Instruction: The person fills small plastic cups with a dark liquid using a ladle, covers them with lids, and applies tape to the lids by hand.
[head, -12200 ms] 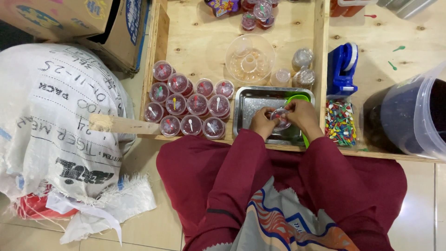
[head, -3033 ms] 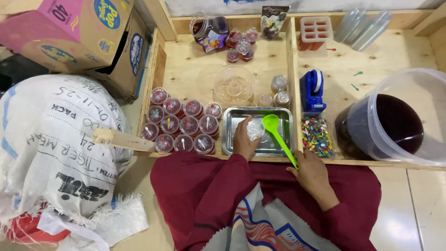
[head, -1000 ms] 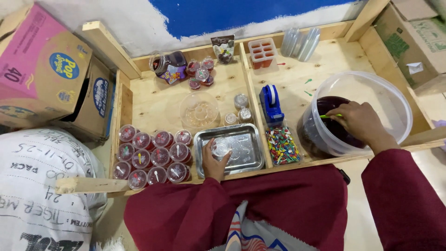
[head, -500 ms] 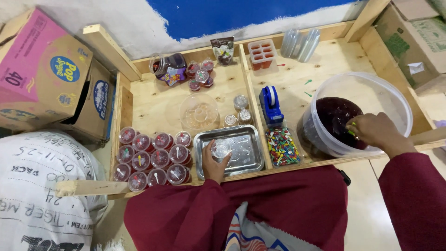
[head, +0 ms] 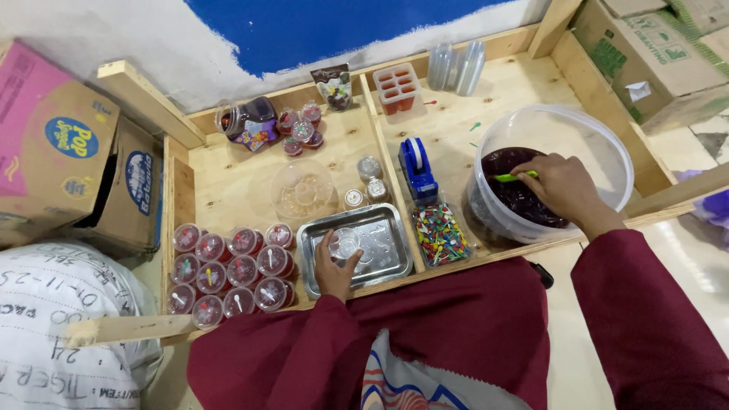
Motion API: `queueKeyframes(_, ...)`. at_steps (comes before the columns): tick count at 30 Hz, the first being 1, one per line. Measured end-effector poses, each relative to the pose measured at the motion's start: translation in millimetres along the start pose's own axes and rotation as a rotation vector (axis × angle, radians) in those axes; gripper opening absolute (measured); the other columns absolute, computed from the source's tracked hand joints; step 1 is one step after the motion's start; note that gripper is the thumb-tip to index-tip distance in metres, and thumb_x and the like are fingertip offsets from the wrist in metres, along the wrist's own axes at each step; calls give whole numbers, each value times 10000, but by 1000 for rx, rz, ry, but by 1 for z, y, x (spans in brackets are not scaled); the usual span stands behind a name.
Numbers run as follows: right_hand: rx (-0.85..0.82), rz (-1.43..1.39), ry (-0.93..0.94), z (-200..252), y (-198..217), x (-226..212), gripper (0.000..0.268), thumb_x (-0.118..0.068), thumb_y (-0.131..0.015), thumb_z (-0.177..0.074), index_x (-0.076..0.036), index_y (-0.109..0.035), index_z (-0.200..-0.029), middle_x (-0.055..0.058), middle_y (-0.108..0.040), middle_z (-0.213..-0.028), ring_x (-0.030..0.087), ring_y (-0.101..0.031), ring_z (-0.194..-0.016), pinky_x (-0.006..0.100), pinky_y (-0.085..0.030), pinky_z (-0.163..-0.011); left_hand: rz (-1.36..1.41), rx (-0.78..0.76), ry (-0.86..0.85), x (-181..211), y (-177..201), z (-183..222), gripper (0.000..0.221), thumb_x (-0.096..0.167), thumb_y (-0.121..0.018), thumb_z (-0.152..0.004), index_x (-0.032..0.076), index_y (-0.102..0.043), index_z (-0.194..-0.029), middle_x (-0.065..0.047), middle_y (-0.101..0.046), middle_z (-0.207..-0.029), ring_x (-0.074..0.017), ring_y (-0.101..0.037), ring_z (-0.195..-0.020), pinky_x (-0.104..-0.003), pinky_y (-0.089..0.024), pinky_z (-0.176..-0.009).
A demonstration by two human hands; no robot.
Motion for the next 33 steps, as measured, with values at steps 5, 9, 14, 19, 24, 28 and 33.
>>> queueKeyframes(5, -36, 257, -59, 4, -22, 33, 266, -459, -518, -1052, -397, -729, -1201, -105, -750, -1177, 221, -681, -1069, 410, -471, -827, 187, -97, 25, 84, -33, -4, 780, 359, -855, -777, 196, -514, -1459, -70, -589, -1419, -253, -558, -1289, -444, -453, -1074)
queueKeyframes(9, -181, 335, -121, 17, -17, 46, 282, -481, -489, -1042, -413, -703, -1213, -151, -745, -1176, 189, -673, -1136, 412, -452, -912, 205, -196, -197, 164, -77, -11, 950, 692, -716, -727, 153, -487, -1475, -140, -610, -1379, -317, -546, -1287, -562, -433, -1081)
queueKeyframes(14, -325, 116, -202, 49, 18, 38, 331, -471, -438, -1051, -359, -726, -1167, -119, -762, -1119, 173, -646, -1156, 430, -394, -975, 163, -264, -515, 260, -115, -7, 839, 745, -600, -781, 158, -559, -1379, -85, -638, -1316, -278, -557, -1241, -493, -348, -1112)
queueKeyframes(19, -195, -95, -243, 85, 65, 20, 374, -461, -453, -1052, -265, -750, -1167, 58, -734, -875, 248, -676, -909, 417, -390, -1005, 37, -338, -585, 289, -165, -5, 717, 639, -666, -818, 195, -577, -1374, -43, -630, -1295, -250, -542, -1293, -583, -159, -1237)
queueKeyframes(24, 175, -80, -223, 106, 78, 21, 271, -359, -575, -1076, -190, -760, -1179, 7, -780, -1085, 269, -636, -999, 447, -386, -830, -174, -284, -602, 275, -198, -8, 710, 594, -738, -789, 197, -584, -1357, -31, -724, -1186, -232, -480, -1343, -699, -46, -1205)
queueKeyframes(28, 256, 10, -252, 103, 67, 26, 239, -361, -569, -1108, -245, -771, -1161, -8, -778, -1128, 240, -644, -1084, 464, -334, -1036, -229, -292, -560, 278, -196, -5, 676, 547, -774, -787, 222, -588, -1350, -3, -735, -1168, -206, -461, -1376, -694, -16, -1215)
queueKeyframes(33, 453, 154, -202, 94, 45, 31, 194, -375, -645, -1125, -259, -800, -1135, -46, -779, -1025, 209, -627, -981, 412, -348, -944, -259, -285, -551, 275, -200, -6, 712, 540, -792, -762, 213, -594, -1363, -20, -720, -1218, -192, -442, -1398, -693, -32, -1216)
Point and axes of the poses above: each hand's wrist, its own z-axis away from the middle knuckle, its own y-axis out of the back of the hand, x = y × z, the point moved 3 cm from there along -z, towards the middle knuckle
